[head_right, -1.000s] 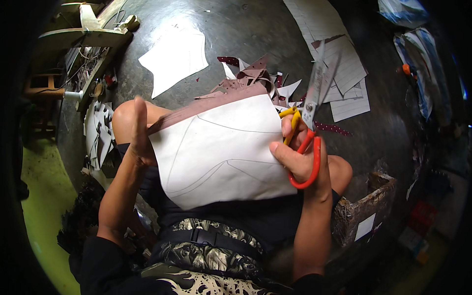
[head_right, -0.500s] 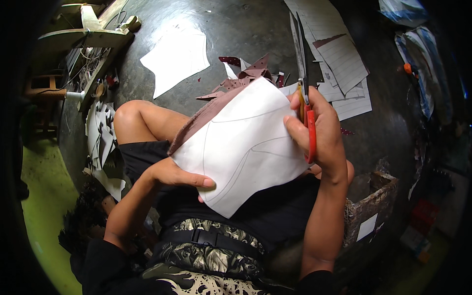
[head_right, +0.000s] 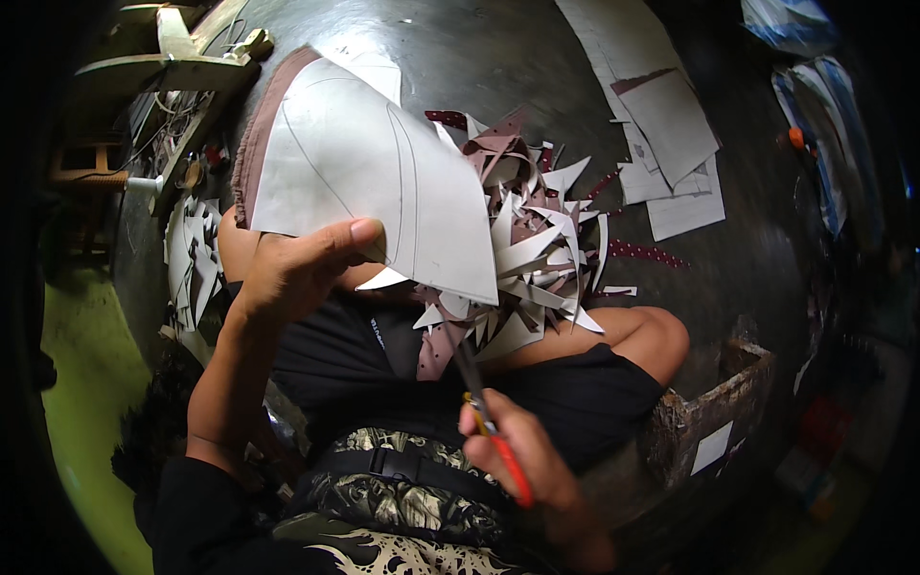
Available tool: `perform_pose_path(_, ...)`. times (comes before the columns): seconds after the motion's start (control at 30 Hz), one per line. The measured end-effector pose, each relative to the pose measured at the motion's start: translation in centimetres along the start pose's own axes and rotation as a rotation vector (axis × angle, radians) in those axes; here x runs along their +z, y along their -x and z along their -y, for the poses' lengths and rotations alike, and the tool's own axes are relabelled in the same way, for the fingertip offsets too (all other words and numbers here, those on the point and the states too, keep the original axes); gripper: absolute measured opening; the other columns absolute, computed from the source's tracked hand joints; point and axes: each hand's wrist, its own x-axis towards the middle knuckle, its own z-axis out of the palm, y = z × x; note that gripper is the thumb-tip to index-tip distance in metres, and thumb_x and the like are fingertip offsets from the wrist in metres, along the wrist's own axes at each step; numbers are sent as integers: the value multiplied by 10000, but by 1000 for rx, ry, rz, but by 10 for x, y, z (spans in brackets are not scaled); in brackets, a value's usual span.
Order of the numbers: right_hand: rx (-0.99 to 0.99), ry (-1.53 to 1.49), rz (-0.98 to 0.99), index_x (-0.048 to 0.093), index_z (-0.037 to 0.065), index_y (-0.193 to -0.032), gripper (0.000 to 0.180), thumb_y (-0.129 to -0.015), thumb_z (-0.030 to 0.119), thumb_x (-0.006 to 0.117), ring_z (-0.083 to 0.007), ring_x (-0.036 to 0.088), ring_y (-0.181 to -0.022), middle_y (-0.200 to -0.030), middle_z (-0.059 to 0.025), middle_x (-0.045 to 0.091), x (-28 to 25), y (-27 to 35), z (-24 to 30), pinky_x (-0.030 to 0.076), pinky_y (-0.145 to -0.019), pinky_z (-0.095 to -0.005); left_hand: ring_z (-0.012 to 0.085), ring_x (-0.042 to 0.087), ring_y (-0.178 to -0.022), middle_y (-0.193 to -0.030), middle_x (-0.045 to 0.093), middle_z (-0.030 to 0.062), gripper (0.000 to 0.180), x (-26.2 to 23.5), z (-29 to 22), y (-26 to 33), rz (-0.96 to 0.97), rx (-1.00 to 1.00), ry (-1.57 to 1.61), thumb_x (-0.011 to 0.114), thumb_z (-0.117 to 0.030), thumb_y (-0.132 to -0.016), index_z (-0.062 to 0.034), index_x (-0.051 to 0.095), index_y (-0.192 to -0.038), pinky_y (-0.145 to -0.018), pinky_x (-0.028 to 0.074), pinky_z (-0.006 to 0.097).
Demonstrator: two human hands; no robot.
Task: The person sits cross-legged on the floor and uses red-handled scissors to cut white paper along drawn lines. They repeatedly pick up sheets, cut them into shapes, and place the finished pieces aside.
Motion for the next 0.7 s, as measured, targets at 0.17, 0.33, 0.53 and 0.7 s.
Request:
perform_pose_path(0.17, -47, 216, -227, 587, -6, -1066, 465, -1077, 458, 562, -148, 606, -750, -831, -72, 597, 34, -35, -10, 517, -743, -315, 183, 700, -1055, -1141, 725, 114, 352, 16, 22, -8, 12, 104, 47, 752, -137, -985, 65, 657, -1257, -942, 566, 325)
perform_pose_path(0.33, -145, 223, -385, 605, -2, -976, 404, -1042, 392, 666, -203, 483, -602, -685, -96, 544, 40, -65, -3, 463, -611, -354, 172, 704, -1036, -1173, 714, 119, 358, 30, 44, -8, -52, 119, 113, 746, -161, -998, 68, 650, -1255, -915, 573, 306)
perform_pose_path(0.53, -137, 241, -429, 614, 11, -893, 429, -1018, 411, 705, -181, 453, -586, -641, -83, 520, 37, -71, 5, 455, -590, -347, 156, 714, -974, -1119, 726, 106, 341, 35, 48, -6, -81, 83, 122, 752, -173, -996, 57, 663, -1231, -845, 586, 281)
perform_pose_path(0.7, -158, 262, -447, 620, 14, -877, 422, -1003, 401, 729, -187, 446, -571, -634, -92, 524, 37, -72, 2, 460, -577, -347, 138, 703, -933, -1052, 728, 80, 295, 33, 51, -8, -99, 104, 86, 744, -188, -1002, 42, 690, -1178, -803, 579, 268)
